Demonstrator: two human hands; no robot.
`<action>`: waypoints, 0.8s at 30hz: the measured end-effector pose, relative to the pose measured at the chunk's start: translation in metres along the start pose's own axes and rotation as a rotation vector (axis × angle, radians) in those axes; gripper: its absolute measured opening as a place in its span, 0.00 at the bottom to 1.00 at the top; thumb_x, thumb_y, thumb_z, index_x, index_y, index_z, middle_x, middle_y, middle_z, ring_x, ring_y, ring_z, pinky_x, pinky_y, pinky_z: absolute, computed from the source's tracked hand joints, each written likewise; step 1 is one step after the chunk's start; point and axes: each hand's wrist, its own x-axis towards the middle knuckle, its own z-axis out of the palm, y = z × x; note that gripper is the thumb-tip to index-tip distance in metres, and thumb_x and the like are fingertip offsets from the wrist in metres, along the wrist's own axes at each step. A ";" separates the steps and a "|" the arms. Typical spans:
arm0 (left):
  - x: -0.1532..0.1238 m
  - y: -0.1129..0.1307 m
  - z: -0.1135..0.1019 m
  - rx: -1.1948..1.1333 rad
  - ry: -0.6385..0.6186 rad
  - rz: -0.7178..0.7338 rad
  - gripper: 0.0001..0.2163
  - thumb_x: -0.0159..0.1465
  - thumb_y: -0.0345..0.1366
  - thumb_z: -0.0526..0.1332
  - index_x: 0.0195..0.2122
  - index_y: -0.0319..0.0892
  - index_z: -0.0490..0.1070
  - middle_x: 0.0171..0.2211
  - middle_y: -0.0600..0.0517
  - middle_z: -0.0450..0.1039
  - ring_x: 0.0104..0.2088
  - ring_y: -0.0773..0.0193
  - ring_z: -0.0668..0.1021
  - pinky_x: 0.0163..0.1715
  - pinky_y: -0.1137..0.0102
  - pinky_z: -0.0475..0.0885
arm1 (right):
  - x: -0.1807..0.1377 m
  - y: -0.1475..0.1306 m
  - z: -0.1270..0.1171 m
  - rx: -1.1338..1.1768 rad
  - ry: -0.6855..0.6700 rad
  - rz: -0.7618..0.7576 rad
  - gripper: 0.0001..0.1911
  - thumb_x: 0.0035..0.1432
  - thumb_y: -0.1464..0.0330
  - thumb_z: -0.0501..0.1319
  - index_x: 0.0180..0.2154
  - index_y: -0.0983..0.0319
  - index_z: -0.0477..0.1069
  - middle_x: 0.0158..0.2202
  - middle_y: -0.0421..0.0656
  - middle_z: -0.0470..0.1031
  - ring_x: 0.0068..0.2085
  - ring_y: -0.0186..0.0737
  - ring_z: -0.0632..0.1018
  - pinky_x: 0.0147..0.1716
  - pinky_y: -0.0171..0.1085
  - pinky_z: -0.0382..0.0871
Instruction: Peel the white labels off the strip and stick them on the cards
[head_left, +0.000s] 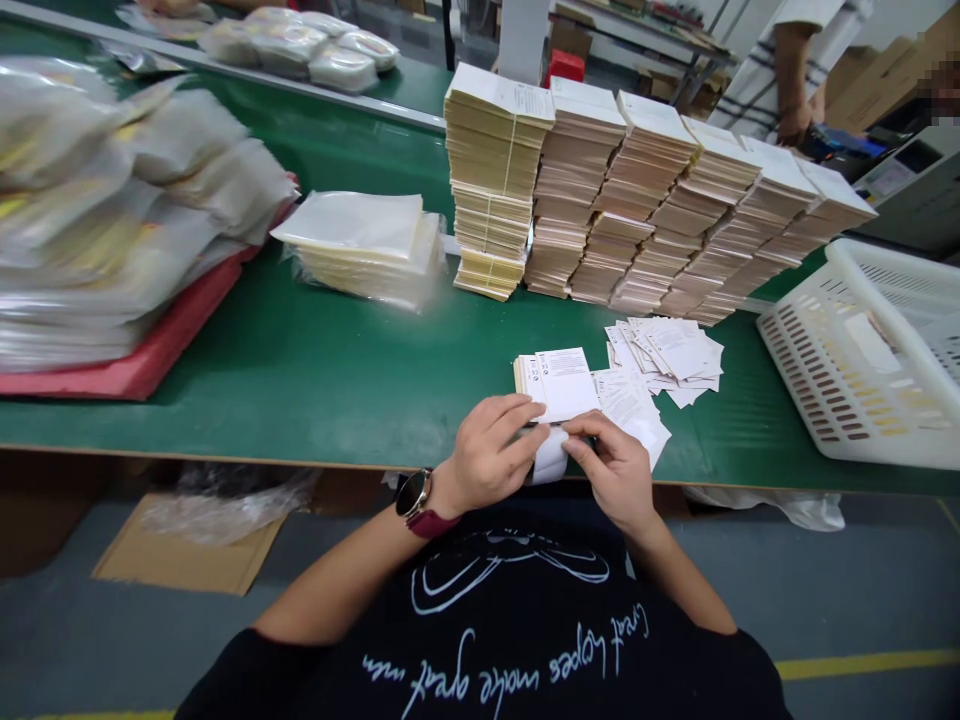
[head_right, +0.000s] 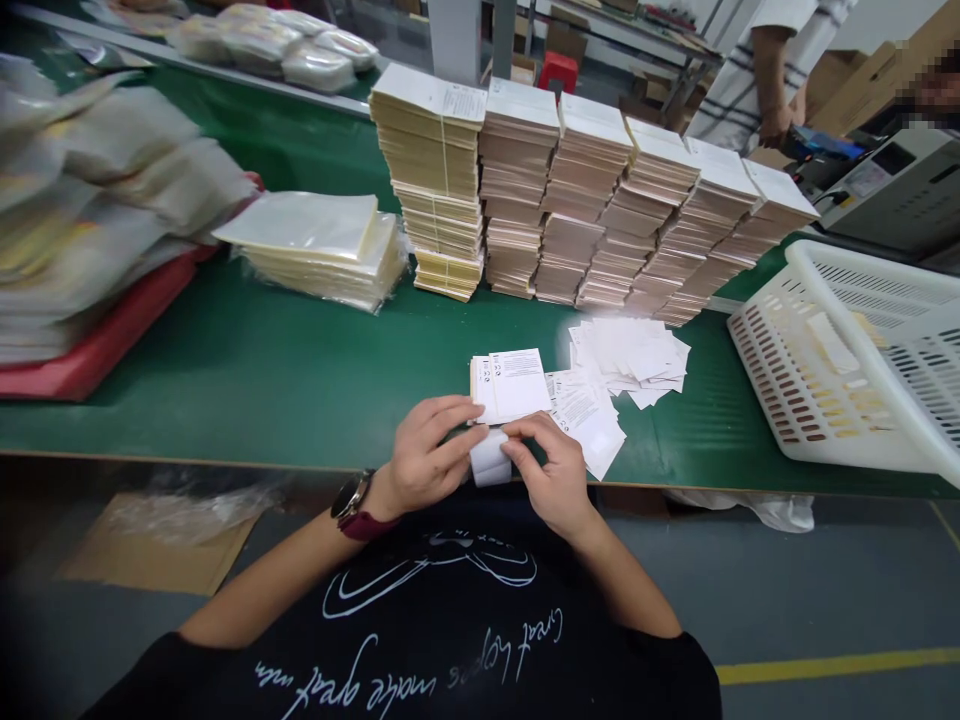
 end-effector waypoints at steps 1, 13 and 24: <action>0.000 0.000 0.000 -0.021 -0.020 0.012 0.12 0.58 0.24 0.57 0.43 0.41 0.69 0.42 0.46 0.75 0.47 0.56 0.76 0.41 0.61 0.76 | 0.000 -0.001 0.000 -0.013 -0.013 -0.016 0.04 0.61 0.71 0.61 0.39 0.57 0.73 0.35 0.40 0.74 0.38 0.36 0.75 0.39 0.38 0.68; 0.003 0.000 0.002 -0.070 -0.101 -0.063 0.04 0.60 0.26 0.57 0.35 0.39 0.68 0.31 0.48 0.74 0.38 0.60 0.75 0.35 0.63 0.73 | 0.003 -0.009 -0.019 -0.371 0.302 -0.651 0.11 0.56 0.77 0.58 0.35 0.55 0.69 0.33 0.38 0.72 0.36 0.39 0.73 0.43 0.50 0.65; 0.006 0.001 0.005 -0.002 -0.266 0.029 0.07 0.59 0.24 0.54 0.33 0.36 0.71 0.48 0.41 0.75 0.53 0.54 0.75 0.51 0.55 0.76 | 0.066 0.009 -0.026 -0.200 0.160 0.154 0.04 0.54 0.67 0.60 0.29 0.60 0.70 0.25 0.37 0.71 0.28 0.34 0.70 0.31 0.35 0.65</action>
